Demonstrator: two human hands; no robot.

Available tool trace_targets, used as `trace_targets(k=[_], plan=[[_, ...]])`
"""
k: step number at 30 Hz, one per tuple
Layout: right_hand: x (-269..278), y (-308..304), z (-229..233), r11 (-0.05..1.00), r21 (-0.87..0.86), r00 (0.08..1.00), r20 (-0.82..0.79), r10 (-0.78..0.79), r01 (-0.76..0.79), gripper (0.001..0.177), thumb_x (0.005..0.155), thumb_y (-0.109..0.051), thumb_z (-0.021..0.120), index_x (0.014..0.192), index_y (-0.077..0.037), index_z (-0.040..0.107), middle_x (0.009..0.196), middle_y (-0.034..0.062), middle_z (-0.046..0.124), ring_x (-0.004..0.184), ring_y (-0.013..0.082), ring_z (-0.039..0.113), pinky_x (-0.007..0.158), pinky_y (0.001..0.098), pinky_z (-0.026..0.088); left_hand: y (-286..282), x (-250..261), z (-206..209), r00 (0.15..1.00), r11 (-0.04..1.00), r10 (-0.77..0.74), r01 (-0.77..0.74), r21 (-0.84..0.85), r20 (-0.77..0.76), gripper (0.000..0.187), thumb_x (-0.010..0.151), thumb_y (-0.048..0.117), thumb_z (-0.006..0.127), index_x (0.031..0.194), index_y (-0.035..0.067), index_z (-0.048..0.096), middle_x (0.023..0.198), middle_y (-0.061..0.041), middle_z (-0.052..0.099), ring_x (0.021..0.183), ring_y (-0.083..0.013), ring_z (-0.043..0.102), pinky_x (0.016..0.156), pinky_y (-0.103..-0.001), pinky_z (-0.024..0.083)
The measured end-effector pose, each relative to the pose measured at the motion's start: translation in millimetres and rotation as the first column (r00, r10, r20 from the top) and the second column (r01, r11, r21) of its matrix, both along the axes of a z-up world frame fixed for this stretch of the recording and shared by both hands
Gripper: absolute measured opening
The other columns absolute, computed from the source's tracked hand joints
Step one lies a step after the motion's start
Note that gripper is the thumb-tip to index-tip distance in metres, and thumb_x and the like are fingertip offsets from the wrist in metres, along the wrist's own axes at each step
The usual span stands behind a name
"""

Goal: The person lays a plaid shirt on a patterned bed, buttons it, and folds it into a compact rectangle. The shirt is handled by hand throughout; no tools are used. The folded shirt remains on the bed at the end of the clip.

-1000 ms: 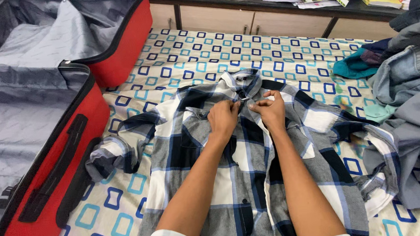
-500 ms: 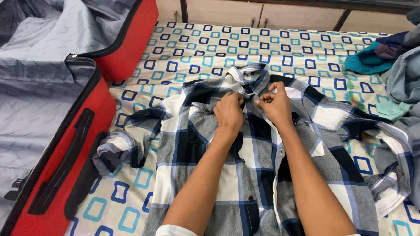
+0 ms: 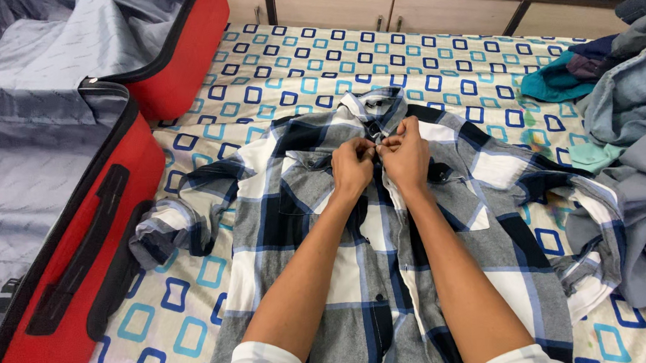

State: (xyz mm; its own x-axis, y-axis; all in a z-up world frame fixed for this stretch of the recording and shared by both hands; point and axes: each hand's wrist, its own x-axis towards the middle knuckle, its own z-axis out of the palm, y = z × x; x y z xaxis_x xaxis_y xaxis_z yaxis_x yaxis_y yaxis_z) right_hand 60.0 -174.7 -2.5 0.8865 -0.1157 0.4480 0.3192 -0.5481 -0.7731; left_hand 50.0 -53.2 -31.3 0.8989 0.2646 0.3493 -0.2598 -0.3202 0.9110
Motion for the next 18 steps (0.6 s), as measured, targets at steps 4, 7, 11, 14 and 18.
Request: trace_targets(k=[4, 7, 11, 14, 18], plan=[[-3.9, 2.4, 1.2, 0.999, -0.014, 0.996, 0.074, 0.040, -0.039, 0.044, 0.078, 0.002, 0.081, 0.103, -0.005, 0.045, 0.081, 0.0133, 0.076, 0.075, 0.0209, 0.078, 0.065, 0.0339, 0.059, -0.5, 0.2, 0.1, 1.000, 1.000, 0.012, -0.012, 0.000, -0.006, 0.013, 0.084, 0.010, 0.072, 0.094, 0.003, 0.076, 0.084, -0.015, 0.077, 0.078, -0.0277, 0.076, 0.073, -0.037, 0.056], [-4.7, 0.4, -0.4, 0.998, 0.015, 0.997, 0.029, 0.069, -0.069, 0.042, 0.079, 0.002, 0.078, 0.105, -0.005, 0.047, 0.084, 0.0133, 0.077, 0.075, 0.0199, 0.078, 0.064, 0.0336, 0.060, -0.8, -1.8, 0.8, 1.000, 1.000, 0.023, -0.023, -0.014, 0.007, 0.013, 0.083, 0.010, 0.073, 0.094, 0.003, 0.076, 0.084, -0.015, 0.077, 0.077, -0.0273, 0.076, 0.072, -0.036, 0.056], [1.4, -5.4, -6.4, 0.993, 0.065, 0.994, -0.040, 0.101, -0.098, 0.038, 0.088, 0.003, 0.076, 0.110, -0.006, 0.046, 0.087, 0.0159, 0.078, 0.074, 0.0198, 0.077, 0.064, 0.0329, 0.058, 0.0, -5.0, 4.0, 0.999, 0.998, 0.038, -0.037, -0.044, 0.023, 0.015, 0.082, 0.007, 0.072, 0.096, 0.004, 0.076, 0.084, -0.014, 0.078, 0.078, -0.0253, 0.077, 0.073, -0.035, 0.057], [4.9, -9.8, -10.6, 0.944, 0.254, 0.972, -0.052, 0.229, -0.209, 0.043, 0.088, 0.008, 0.073, 0.113, -0.007, 0.041, 0.089, 0.0169, 0.077, 0.078, 0.0181, 0.077, 0.065, 0.0302, 0.060, 0.9, -7.1, 6.0, 0.998, 0.997, 0.044, -0.048, -0.068, -0.053, 0.028, 0.079, 0.007, 0.073, 0.107, 0.004, 0.074, 0.082, -0.017, 0.077, 0.074, -0.0267, 0.077, 0.072, -0.036, 0.056], [-1.4, -9.7, -5.1, 0.951, 0.211, 0.970, -0.036, 0.239, -0.227, 0.052, 0.082, 0.011, 0.075, 0.110, -0.008, 0.036, 0.088, 0.0165, 0.078, 0.080, 0.0171, 0.078, 0.068, 0.0284, 0.061, 4.4, -2.9, 4.4, 1.000, 0.999, 0.026, -0.025, -0.032, 0.006, 0.056, 0.078, 0.006, 0.072, 0.134, 0.003, 0.061, 0.084, -0.017, 0.078, 0.074, -0.0271, 0.077, 0.073, -0.038, 0.057]])
